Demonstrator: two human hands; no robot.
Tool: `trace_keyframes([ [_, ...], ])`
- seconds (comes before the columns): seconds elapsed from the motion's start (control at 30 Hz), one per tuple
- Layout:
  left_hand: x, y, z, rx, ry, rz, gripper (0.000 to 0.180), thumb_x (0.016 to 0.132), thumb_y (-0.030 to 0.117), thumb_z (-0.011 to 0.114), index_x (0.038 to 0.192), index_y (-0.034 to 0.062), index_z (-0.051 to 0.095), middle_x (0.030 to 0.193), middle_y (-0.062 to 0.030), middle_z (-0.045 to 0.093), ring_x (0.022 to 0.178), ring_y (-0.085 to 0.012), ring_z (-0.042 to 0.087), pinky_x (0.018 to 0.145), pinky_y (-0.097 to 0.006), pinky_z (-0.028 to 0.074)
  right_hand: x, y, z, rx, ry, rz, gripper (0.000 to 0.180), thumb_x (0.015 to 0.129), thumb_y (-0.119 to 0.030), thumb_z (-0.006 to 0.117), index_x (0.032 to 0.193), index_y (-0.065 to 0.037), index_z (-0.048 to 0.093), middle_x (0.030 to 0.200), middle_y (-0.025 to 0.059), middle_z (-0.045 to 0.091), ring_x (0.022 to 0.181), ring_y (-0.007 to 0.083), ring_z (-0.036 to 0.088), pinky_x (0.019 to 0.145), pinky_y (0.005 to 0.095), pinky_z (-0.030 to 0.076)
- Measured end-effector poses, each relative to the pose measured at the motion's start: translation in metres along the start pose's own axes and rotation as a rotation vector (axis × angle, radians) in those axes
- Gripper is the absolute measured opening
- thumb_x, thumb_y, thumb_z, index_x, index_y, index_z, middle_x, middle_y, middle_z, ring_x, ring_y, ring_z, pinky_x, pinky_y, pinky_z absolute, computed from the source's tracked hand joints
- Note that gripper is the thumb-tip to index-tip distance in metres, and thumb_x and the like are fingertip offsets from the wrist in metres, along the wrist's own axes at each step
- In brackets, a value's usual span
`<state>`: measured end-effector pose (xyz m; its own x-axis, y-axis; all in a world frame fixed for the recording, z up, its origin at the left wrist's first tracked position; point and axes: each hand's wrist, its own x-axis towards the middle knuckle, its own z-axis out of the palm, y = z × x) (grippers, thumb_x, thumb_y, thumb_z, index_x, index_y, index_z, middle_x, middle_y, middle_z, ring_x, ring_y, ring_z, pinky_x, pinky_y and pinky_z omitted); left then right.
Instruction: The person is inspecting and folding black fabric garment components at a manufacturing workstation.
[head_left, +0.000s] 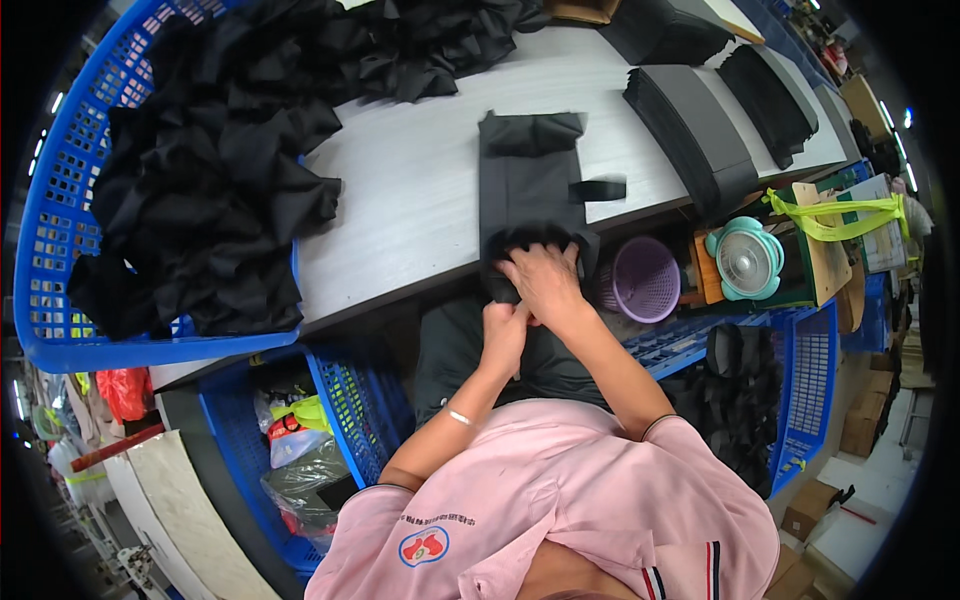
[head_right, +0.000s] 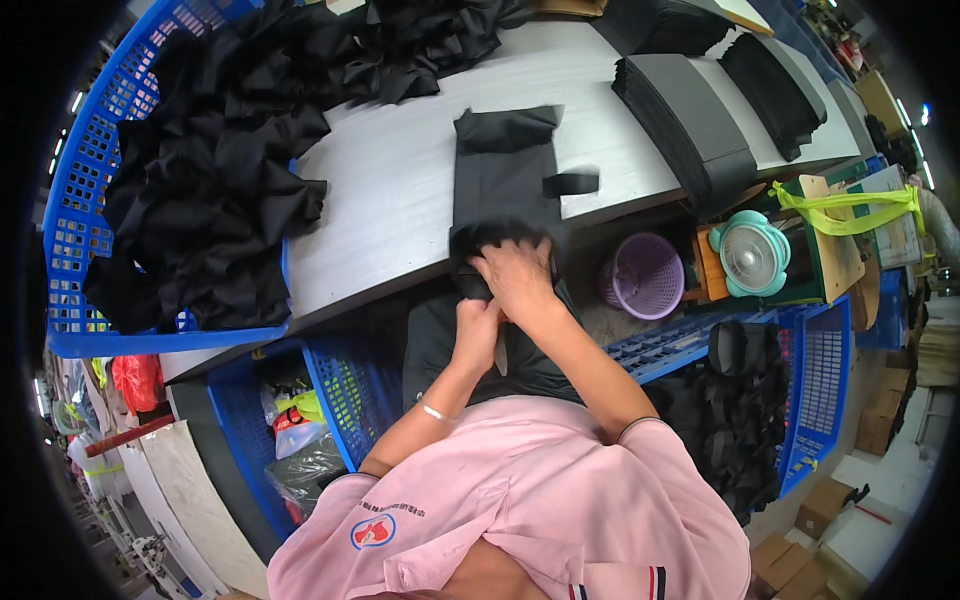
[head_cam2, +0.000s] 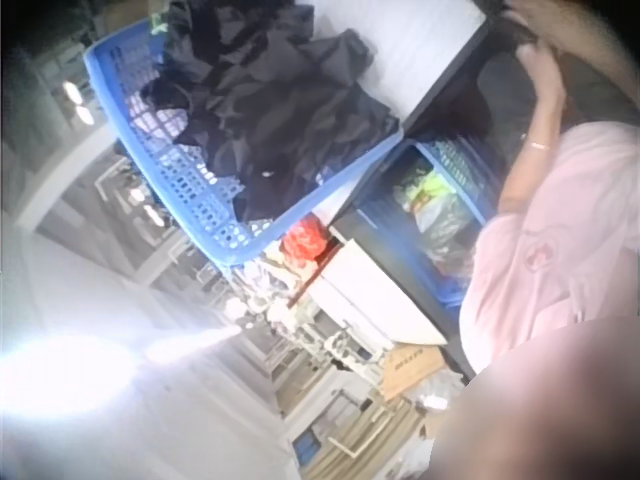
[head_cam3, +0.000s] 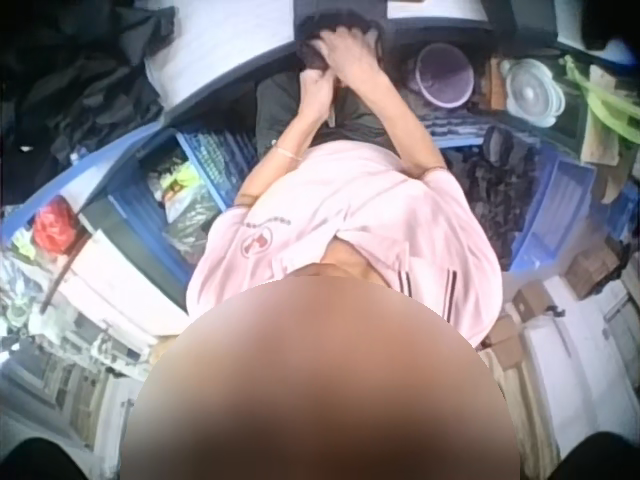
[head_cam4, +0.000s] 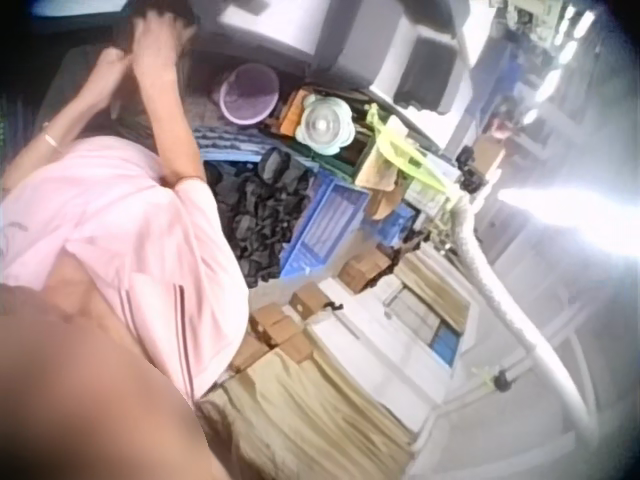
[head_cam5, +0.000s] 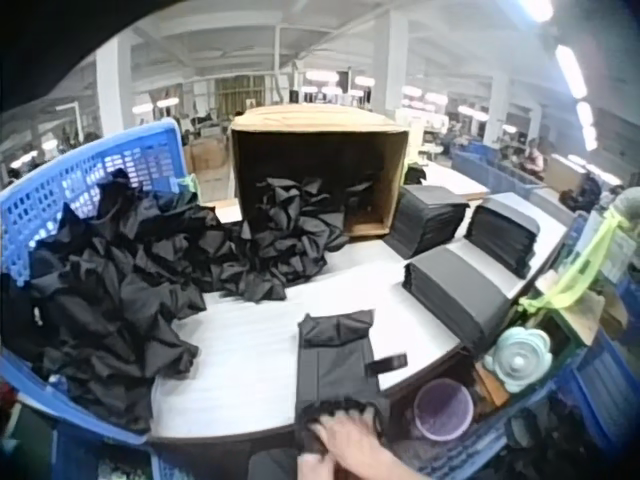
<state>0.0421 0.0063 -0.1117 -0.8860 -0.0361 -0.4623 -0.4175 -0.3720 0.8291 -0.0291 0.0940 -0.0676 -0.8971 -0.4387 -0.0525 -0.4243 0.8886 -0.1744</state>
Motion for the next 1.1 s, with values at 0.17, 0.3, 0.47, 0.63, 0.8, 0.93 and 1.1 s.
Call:
trace_keyframes([
  [0.17,-0.014,0.032,-0.012,0.063,0.358,0.572,0.057,0.088,0.001,0.069,0.14,0.0003,0.046,0.134,-0.0091,0.049,0.105,-0.0116,0.052,0.081,-0.025,0.047,-0.014,-0.004,-0.005,0.047,0.135,0.02,0.025,0.096,-0.035,0.059,0.105,-0.014,0.071,0.091,0.0096,0.065,0.091,0.0306,0.063,0.088,0.0548,0.042],
  [0.3,-0.014,0.036,-0.028,0.294,0.311,0.588,0.031,0.089,0.001,0.068,0.119,0.0021,0.064,0.094,-0.0053,0.065,0.081,-0.0111,0.06,0.073,-0.025,0.049,-0.021,-0.009,0.005,0.039,0.029,-0.01,0.024,0.093,-0.031,0.064,0.107,-0.013,0.07,0.099,0.0112,0.067,0.096,0.0332,0.062,0.084,0.048,0.046],
  [0.47,-0.053,0.03,-0.037,0.065,0.133,0.383,0.017,0.097,0.009,0.064,0.111,0.0002,0.063,0.089,-0.0012,0.064,0.079,-0.0068,0.059,0.07,-0.023,0.048,-0.018,0.011,-0.012,0.143,0.163,-0.139,0.021,0.089,-0.025,0.065,0.105,-0.013,0.073,0.103,0.0117,0.072,0.099,0.0327,0.066,0.099,0.0611,0.039],
  [0.63,-0.022,0.053,-0.041,-0.429,-0.062,0.093,0.044,0.101,0.031,0.062,0.13,-0.0005,0.056,0.128,-0.0105,0.063,0.11,-0.0179,0.062,0.094,-0.032,0.05,-0.067,-0.012,-0.009,0.311,-0.097,-0.275,0.016,0.086,-0.02,0.064,0.088,-0.006,0.07,0.086,0.0167,0.069,0.083,0.0335,0.068,0.09,0.0571,0.047],
  [0.8,-0.013,0.045,-0.04,-0.368,-0.058,0.019,0.042,0.099,0.027,0.065,0.13,-0.0004,0.056,0.127,-0.0094,0.063,0.113,-0.0178,0.061,0.097,-0.032,0.049,-0.092,-0.005,-0.064,0.82,0.165,-0.198,0.012,0.088,-0.008,0.065,0.097,-0.001,0.07,0.092,0.0159,0.07,0.084,0.0332,0.069,0.074,0.0389,0.056],
  [0.93,-0.023,0.043,-0.037,-0.289,-0.119,0.045,0.041,0.098,0.025,0.066,0.129,-0.0002,0.058,0.123,-0.0083,0.065,0.109,-0.0154,0.062,0.097,-0.031,0.049,-0.076,0.027,-0.093,0.599,0.599,0.042,0.014,0.087,-0.007,0.072,0.099,0.001,0.07,0.097,0.0151,0.071,0.087,0.0305,0.07,0.078,0.0342,0.055],
  [1.1,-0.032,0.042,-0.038,-0.176,-0.196,0.04,0.037,0.098,0.026,0.067,0.125,0.0015,0.062,0.119,-0.0067,0.067,0.106,-0.0133,0.063,0.093,-0.03,0.051,-0.06,0.085,-0.067,0.942,-0.185,0.276,0.026,0.096,-0.021,0.067,0.107,0.002,0.069,0.095,0.0132,0.072,0.088,0.0143,0.068,0.079,0.0282,0.051],
])
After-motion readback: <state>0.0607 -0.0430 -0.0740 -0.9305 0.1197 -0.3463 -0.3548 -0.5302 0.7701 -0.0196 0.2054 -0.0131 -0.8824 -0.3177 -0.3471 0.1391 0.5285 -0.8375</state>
